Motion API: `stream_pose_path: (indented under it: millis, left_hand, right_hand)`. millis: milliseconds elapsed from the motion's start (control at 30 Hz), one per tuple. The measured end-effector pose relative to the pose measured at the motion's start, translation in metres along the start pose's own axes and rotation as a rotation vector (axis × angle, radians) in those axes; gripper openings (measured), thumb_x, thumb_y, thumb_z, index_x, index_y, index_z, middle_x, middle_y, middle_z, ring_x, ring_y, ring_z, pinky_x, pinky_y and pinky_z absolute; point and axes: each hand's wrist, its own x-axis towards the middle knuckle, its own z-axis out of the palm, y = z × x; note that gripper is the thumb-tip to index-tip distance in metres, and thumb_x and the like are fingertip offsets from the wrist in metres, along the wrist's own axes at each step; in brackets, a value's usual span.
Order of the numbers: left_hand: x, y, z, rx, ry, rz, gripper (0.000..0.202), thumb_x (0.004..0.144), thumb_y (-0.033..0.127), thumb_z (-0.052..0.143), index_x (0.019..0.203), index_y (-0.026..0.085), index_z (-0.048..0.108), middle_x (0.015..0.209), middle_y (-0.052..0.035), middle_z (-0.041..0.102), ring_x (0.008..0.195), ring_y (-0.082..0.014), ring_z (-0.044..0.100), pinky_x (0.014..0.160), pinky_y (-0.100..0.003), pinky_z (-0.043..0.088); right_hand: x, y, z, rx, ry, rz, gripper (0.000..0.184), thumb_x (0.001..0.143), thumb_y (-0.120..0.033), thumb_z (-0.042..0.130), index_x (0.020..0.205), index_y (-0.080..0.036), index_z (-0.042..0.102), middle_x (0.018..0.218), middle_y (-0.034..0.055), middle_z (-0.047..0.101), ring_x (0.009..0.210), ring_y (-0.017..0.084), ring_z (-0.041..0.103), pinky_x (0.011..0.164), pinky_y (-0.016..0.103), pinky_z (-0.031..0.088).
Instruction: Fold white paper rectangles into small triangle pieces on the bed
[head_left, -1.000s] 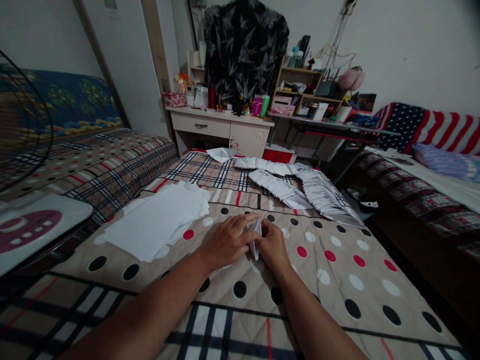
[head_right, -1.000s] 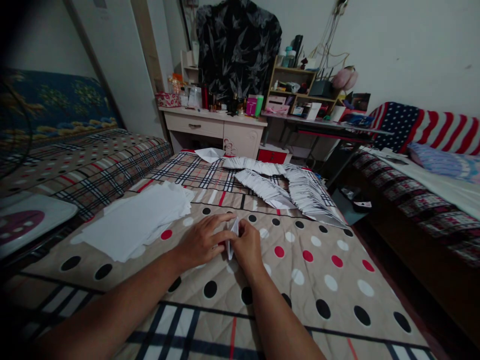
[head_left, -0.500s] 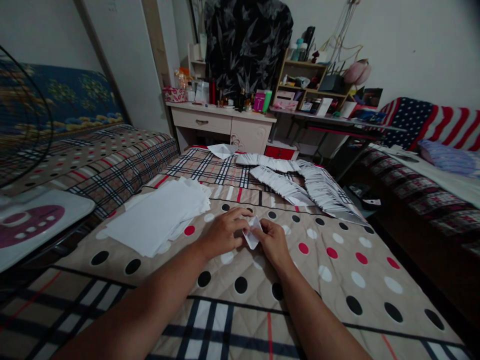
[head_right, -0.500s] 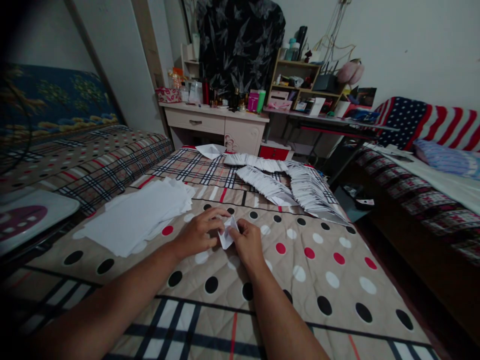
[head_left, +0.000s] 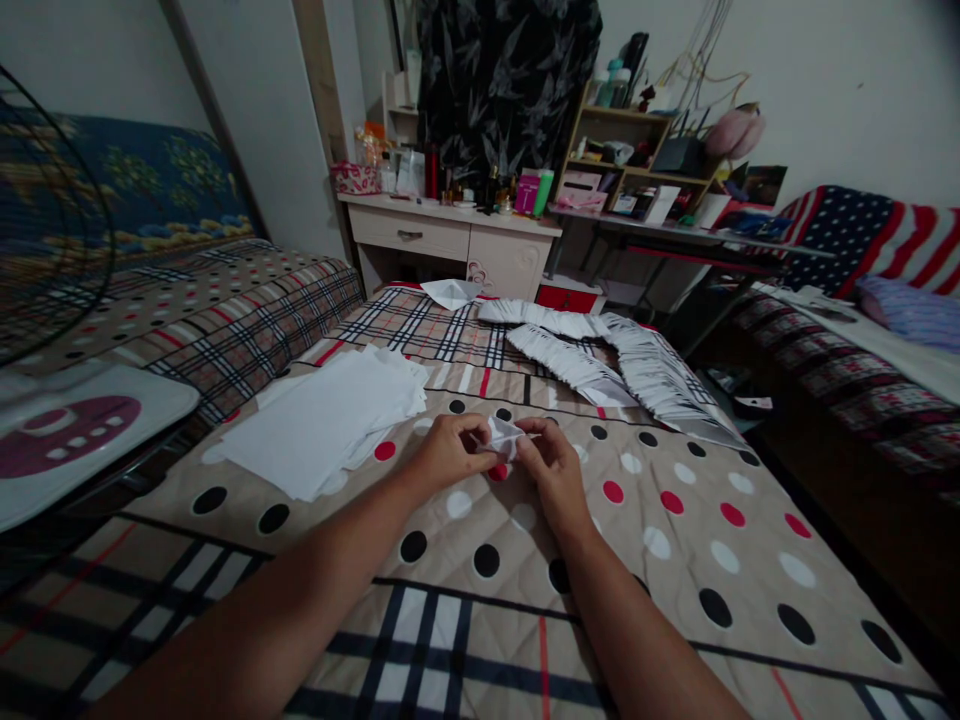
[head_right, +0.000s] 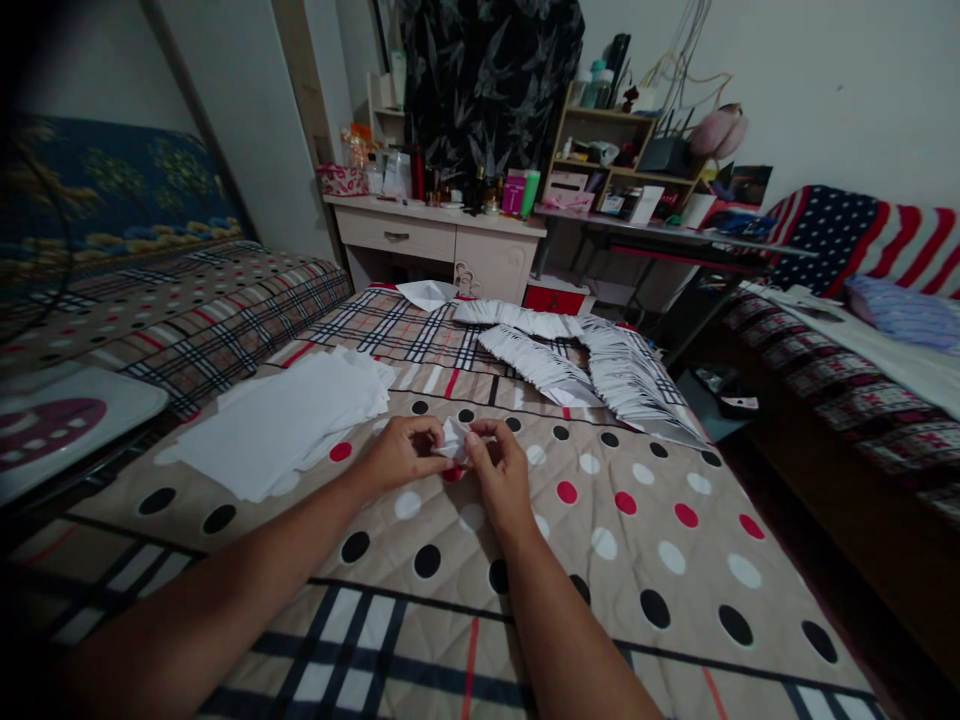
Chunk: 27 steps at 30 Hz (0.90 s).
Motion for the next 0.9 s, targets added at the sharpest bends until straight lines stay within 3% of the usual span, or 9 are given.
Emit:
stream_pose_path:
  millis: [100, 233, 367, 500, 667, 800, 900]
  left_hand:
    - [0.000, 0.000, -0.001, -0.021, 0.008, -0.030, 0.021, 0.066, 0.024, 0.075, 0.067, 0.014, 0.056, 0.063, 0.0031, 0.055, 0.055, -0.0077, 0.051, 0.050, -0.018, 0.037]
    - [-0.001, 0.002, 0.000, -0.024, -0.023, -0.041, 0.020, 0.066, 0.024, 0.076, 0.071, 0.013, 0.060, 0.064, 0.0023, 0.058, 0.057, -0.0084, 0.053, 0.051, -0.018, 0.039]
    - [-0.002, 0.004, 0.002, -0.153, -0.008, -0.052, 0.031, 0.070, 0.025, 0.075, 0.096, 0.014, 0.061, 0.077, -0.0014, 0.068, 0.068, -0.0133, 0.064, 0.061, -0.022, 0.049]
    - [-0.001, 0.004, 0.003, -0.274, 0.064, -0.096, 0.048, 0.073, 0.027, 0.074, 0.115, 0.014, 0.056, 0.075, -0.0011, 0.069, 0.067, -0.0144, 0.066, 0.062, -0.025, 0.053]
    - [0.002, -0.001, 0.006, -0.355, 0.089, -0.157, 0.040, 0.068, 0.035, 0.079, 0.098, 0.010, 0.068, 0.089, -0.0088, 0.074, 0.076, -0.0174, 0.069, 0.070, -0.028, 0.056]
    - [0.000, 0.002, 0.006, -0.358, 0.100, -0.206, 0.037, 0.068, 0.039, 0.077, 0.090, 0.011, 0.071, 0.083, -0.0078, 0.074, 0.069, -0.0163, 0.068, 0.062, -0.027, 0.055]
    - [-0.001, 0.008, 0.004, -0.244, 0.140, -0.164, 0.027, 0.069, 0.036, 0.076, 0.079, 0.011, 0.072, 0.075, -0.0061, 0.073, 0.065, -0.0152, 0.066, 0.060, -0.025, 0.052]
  right_hand:
    - [0.000, 0.001, 0.000, -0.038, 0.008, -0.077, 0.036, 0.075, -0.043, 0.073, 0.102, -0.020, 0.066, 0.090, 0.0034, 0.065, 0.076, 0.016, 0.058, 0.066, 0.026, 0.045]
    - [0.001, 0.005, 0.001, -0.018, -0.005, 0.003, 0.031, 0.073, -0.038, 0.076, 0.097, -0.019, 0.067, 0.084, 0.0025, 0.067, 0.067, 0.014, 0.056, 0.061, 0.026, 0.044]
    - [0.004, 0.010, 0.002, 0.138, -0.030, 0.077, 0.025, 0.073, -0.037, 0.076, 0.084, -0.018, 0.065, 0.075, 0.0016, 0.068, 0.064, 0.015, 0.058, 0.060, 0.027, 0.045]
    - [0.005, 0.012, 0.002, 0.176, -0.045, 0.105, 0.025, 0.070, -0.037, 0.079, 0.079, -0.017, 0.065, 0.071, 0.0018, 0.068, 0.061, 0.015, 0.059, 0.059, 0.027, 0.045]
    - [0.004, 0.010, 0.003, 0.175, -0.051, 0.104, 0.023, 0.069, -0.035, 0.079, 0.075, -0.017, 0.065, 0.070, 0.0020, 0.069, 0.061, 0.015, 0.060, 0.059, 0.026, 0.046]
    - [0.003, 0.010, 0.003, 0.097, -0.052, 0.075, 0.022, 0.069, -0.033, 0.079, 0.071, -0.018, 0.063, 0.066, 0.0009, 0.066, 0.058, 0.014, 0.057, 0.057, 0.026, 0.044]
    - [0.001, 0.011, 0.005, 0.021, -0.096, 0.064, 0.021, 0.070, -0.032, 0.077, 0.070, -0.018, 0.062, 0.065, 0.0002, 0.065, 0.058, 0.013, 0.055, 0.056, 0.025, 0.042]
